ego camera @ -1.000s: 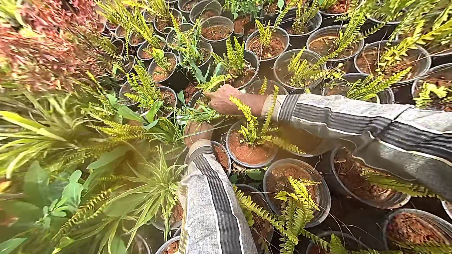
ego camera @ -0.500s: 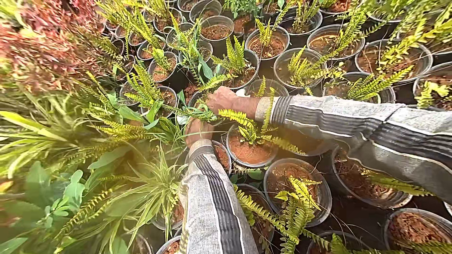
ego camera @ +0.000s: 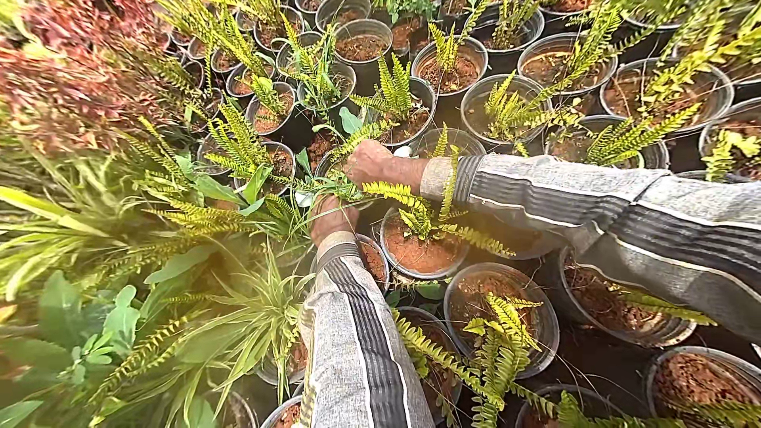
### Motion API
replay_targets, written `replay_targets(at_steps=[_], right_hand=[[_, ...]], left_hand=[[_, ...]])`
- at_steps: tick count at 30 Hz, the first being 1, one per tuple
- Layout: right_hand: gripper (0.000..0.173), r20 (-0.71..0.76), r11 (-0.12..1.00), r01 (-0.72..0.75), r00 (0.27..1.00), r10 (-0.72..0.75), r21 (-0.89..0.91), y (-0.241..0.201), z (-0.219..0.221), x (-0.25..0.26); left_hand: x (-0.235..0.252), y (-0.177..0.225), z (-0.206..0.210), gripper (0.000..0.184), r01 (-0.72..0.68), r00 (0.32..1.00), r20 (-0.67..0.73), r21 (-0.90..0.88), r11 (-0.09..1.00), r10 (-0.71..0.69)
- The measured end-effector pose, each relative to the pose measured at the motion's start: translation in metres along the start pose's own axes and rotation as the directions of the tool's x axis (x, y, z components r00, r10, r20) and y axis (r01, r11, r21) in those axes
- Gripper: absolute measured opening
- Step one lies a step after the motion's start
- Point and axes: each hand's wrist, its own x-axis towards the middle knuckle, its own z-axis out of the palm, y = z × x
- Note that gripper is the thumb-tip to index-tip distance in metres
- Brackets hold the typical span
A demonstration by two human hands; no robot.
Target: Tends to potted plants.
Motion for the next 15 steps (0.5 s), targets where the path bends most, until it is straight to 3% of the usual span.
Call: replay_targets(at_steps=[3, 6, 15], right_hand=[[0.028, 0.023, 0.999, 0.043, 0.999, -0.042, -0.023, 0.001, -0.002, -0.001], [0.026, 0.027, 0.998, 0.038, 0.999, -0.037, -0.043, -0.003, 0.0, -0.005], [0.028, -0.066, 0.997, 0.075, 0.995, -0.077, -0.029, 0.005, 0.007, -0.012]], left_hand=[[-0.006, 0.0, -0.006, 0.04, -0.033, 0.999, 0.021, -0.019, 0.999, 0.033], [0.0, 0.0, 0.0, 0.047, 0.016, 0.995, 0.1, 0.083, 0.996, -0.024], [-0.004, 0.002, -0.01, 0.049, 0.067, 0.995, 0.081, -0.104, 0.992, -0.058]])
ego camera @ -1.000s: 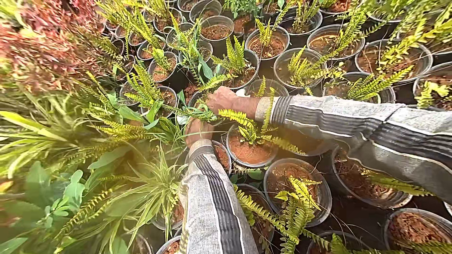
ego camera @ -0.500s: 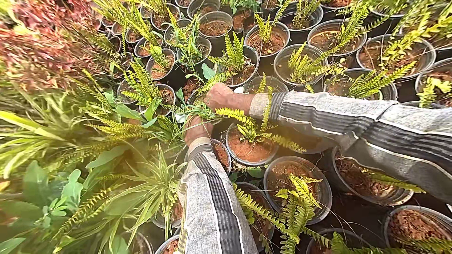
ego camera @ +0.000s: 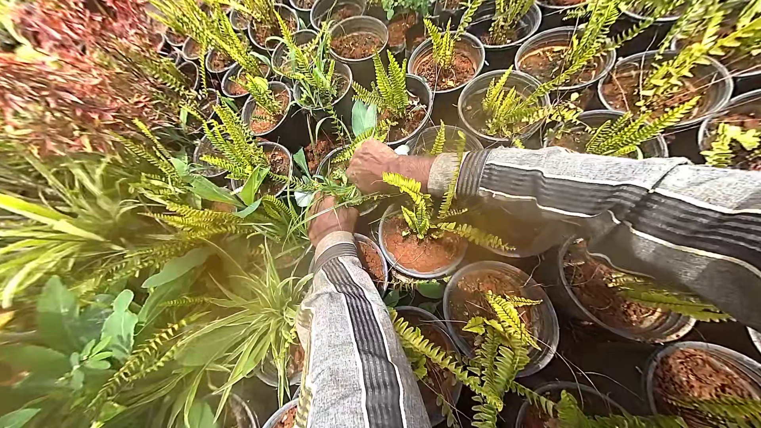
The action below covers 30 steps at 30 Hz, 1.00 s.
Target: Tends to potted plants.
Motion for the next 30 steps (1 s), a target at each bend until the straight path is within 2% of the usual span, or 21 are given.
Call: replay_targets(at_steps=[3, 5, 6, 8, 9, 11, 13, 14, 16, 18, 20, 22, 24, 26, 28, 30], right_hand=[[0.028, -0.004, 0.999, 0.025, 1.0, -0.025, -0.024, 0.005, -0.003, 0.0], [0.03, -0.032, 1.0, 0.028, 0.999, -0.028, 0.002, 0.009, 0.0, 0.001], [0.03, -0.039, 0.999, 0.028, 0.999, -0.027, 0.017, 0.012, 0.002, 0.002], [0.031, 0.008, 0.997, -0.015, 1.0, 0.015, 0.07, 0.015, -0.002, 0.002], [0.031, 0.041, 0.99, -0.061, 0.998, 0.057, 0.13, 0.016, -0.013, 0.0], [0.024, 0.106, 0.927, -0.188, 0.981, 0.162, 0.324, 0.021, -0.059, -0.005], [0.017, 0.024, 0.857, -0.236, 0.967, 0.254, 0.458, 0.039, -0.105, -0.015], [0.014, -0.052, 0.81, -0.214, 0.956, 0.288, 0.545, 0.055, -0.122, -0.02], [0.017, -0.235, 0.697, -0.035, 0.929, 0.288, 0.716, 0.107, -0.131, -0.013], [0.028, -0.247, 0.557, 0.102, 0.95, 0.192, 0.824, 0.14, -0.132, -0.015], [0.028, -0.156, 0.501, 0.055, 0.974, 0.164, 0.864, 0.114, -0.142, -0.045], [0.036, -0.008, 0.584, -0.135, 0.972, 0.236, 0.8, 0.057, -0.15, -0.074], [0.033, 0.022, 0.756, -0.168, 0.98, 0.2, 0.633, 0.035, -0.128, -0.063], [0.024, 0.068, 0.905, -0.174, 0.985, 0.16, 0.388, 0.024, -0.103, -0.043], [0.031, 0.078, 0.958, -0.224, 0.974, 0.213, 0.178, 0.011, -0.079, -0.03], [0.033, 0.071, 0.969, -0.235, 0.971, 0.229, 0.079, 0.004, -0.055, -0.018]], left_hand=[[0.015, -0.01, 0.023, 0.047, -0.057, 0.996, -0.065, 0.027, 0.998, 0.058], [0.018, -0.017, 0.036, 0.045, -0.125, 0.972, -0.194, 0.05, 0.991, 0.132], [0.012, -0.014, 0.028, 0.044, -0.124, 0.98, -0.152, 0.056, 0.991, 0.132], [0.0, -0.003, 0.004, 0.043, -0.093, 0.995, 0.026, 0.073, 0.993, 0.092], [0.001, -0.002, 0.0, 0.042, -0.101, 0.994, 0.036, 0.05, 0.994, 0.099], [0.014, -0.01, 0.007, 0.036, -0.207, 0.977, -0.061, -0.042, 0.977, 0.205], [0.023, -0.013, 0.013, 0.038, -0.298, 0.951, -0.107, -0.061, 0.952, 0.291], [0.024, -0.013, 0.015, 0.04, -0.31, 0.946, -0.119, -0.067, 0.948, 0.301], [0.022, -0.012, 0.014, 0.041, -0.288, 0.951, -0.135, -0.071, 0.955, 0.277], [0.019, -0.012, 0.014, 0.042, -0.264, 0.958, -0.132, -0.074, 0.962, 0.253], [0.017, -0.014, 0.014, 0.043, -0.248, 0.963, -0.134, -0.094, 0.964, 0.234], [0.019, -0.016, 0.016, 0.042, -0.283, 0.951, -0.156, -0.086, 0.955, 0.267], [0.021, -0.017, 0.017, 0.042, -0.288, 0.95, -0.144, -0.055, 0.956, 0.278], [0.023, -0.018, 0.019, 0.043, -0.278, 0.95, -0.158, -0.038, 0.96, 0.269], [0.02, -0.016, 0.019, 0.045, -0.248, 0.958, -0.156, -0.044, 0.968, 0.239], [0.012, -0.01, 0.017, 0.042, -0.166, 0.975, -0.158, -0.038, 0.985, 0.158]])
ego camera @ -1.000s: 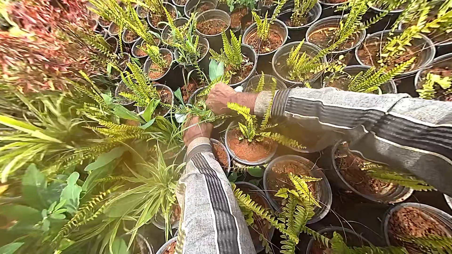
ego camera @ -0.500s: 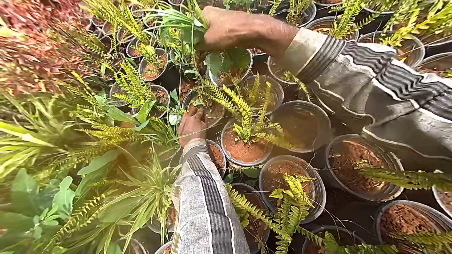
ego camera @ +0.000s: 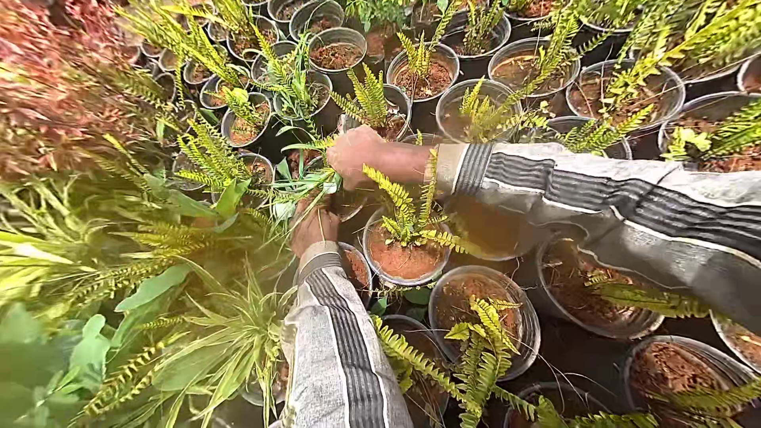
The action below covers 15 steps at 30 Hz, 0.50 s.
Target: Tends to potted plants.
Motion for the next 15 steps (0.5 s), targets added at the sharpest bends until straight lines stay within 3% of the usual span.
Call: replay_targets(at_steps=[4, 6, 15], right_hand=[[0.016, -0.052, 0.997, 0.047, 0.997, -0.05, -0.062, -0.002, 0.034, 0.017], [0.018, -0.109, 0.997, 0.068, 0.991, -0.072, -0.04, 0.0, 0.046, 0.02], [0.028, -0.006, 0.999, 0.03, 1.0, -0.03, -0.019, 0.002, 0.039, 0.022]], left_hand=[[-0.005, 0.006, -0.004, 0.038, 0.092, 0.995, 0.038, 0.11, 0.99, -0.096], [-0.008, 0.007, -0.006, 0.042, 0.083, 0.994, 0.063, 0.114, 0.99, -0.09], [-0.008, 0.009, -0.009, 0.042, 0.08, 0.989, 0.109, 0.148, 0.986, -0.097]])
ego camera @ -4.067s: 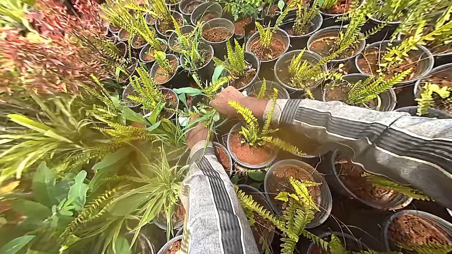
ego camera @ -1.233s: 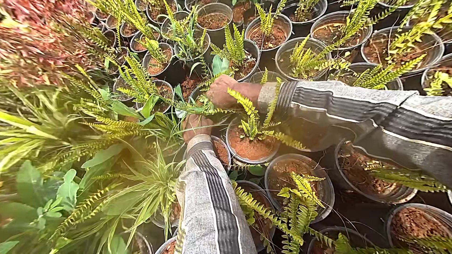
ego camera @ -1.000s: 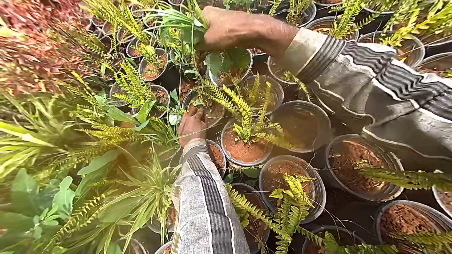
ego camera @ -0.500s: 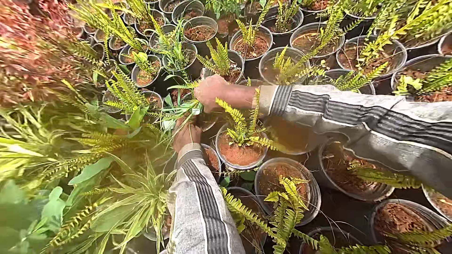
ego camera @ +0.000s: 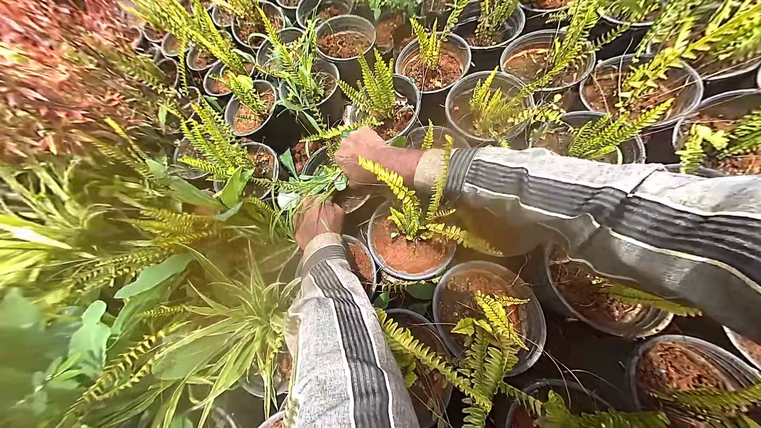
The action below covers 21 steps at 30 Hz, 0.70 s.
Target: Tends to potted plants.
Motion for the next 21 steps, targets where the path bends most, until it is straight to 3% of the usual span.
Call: replay_targets(at_steps=[7, 11, 14, 16, 18, 21], right_hand=[[0.027, -0.064, 0.999, 0.047, 0.997, -0.046, 0.002, -0.002, 0.015, 0.0], [0.026, -0.023, 0.999, 0.034, 0.999, -0.034, -0.017, -0.003, 0.008, 0.005], [0.022, -0.105, 0.997, 0.059, 0.993, -0.053, 0.046, 0.01, 0.014, 0.003], [0.025, -0.025, 0.988, 0.015, 1.0, -0.011, 0.156, 0.021, -0.002, -0.001], [0.021, 0.04, 0.951, -0.012, 0.999, -0.001, 0.308, 0.039, -0.023, -0.002], [0.009, 0.087, 0.781, -0.159, 0.987, 0.135, 0.604, 0.052, -0.063, -0.019]], left_hand=[[-0.003, 0.001, -0.004, 0.042, -0.011, 0.999, 0.031, -0.024, 1.0, 0.012], [0.002, -0.001, 0.0, 0.042, -0.026, 1.0, -0.001, 0.005, 1.0, 0.026], [0.002, 0.0, 0.001, 0.041, -0.004, 1.0, -0.024, -0.037, 0.999, 0.003], [0.004, 0.0, 0.002, 0.04, -0.018, 0.999, -0.046, -0.091, 0.996, 0.013], [0.01, -0.005, 0.001, 0.042, -0.117, 0.993, -0.054, -0.151, 0.982, 0.11], [0.017, -0.011, 0.004, 0.044, -0.212, 0.976, -0.088, -0.157, 0.965, 0.2]])
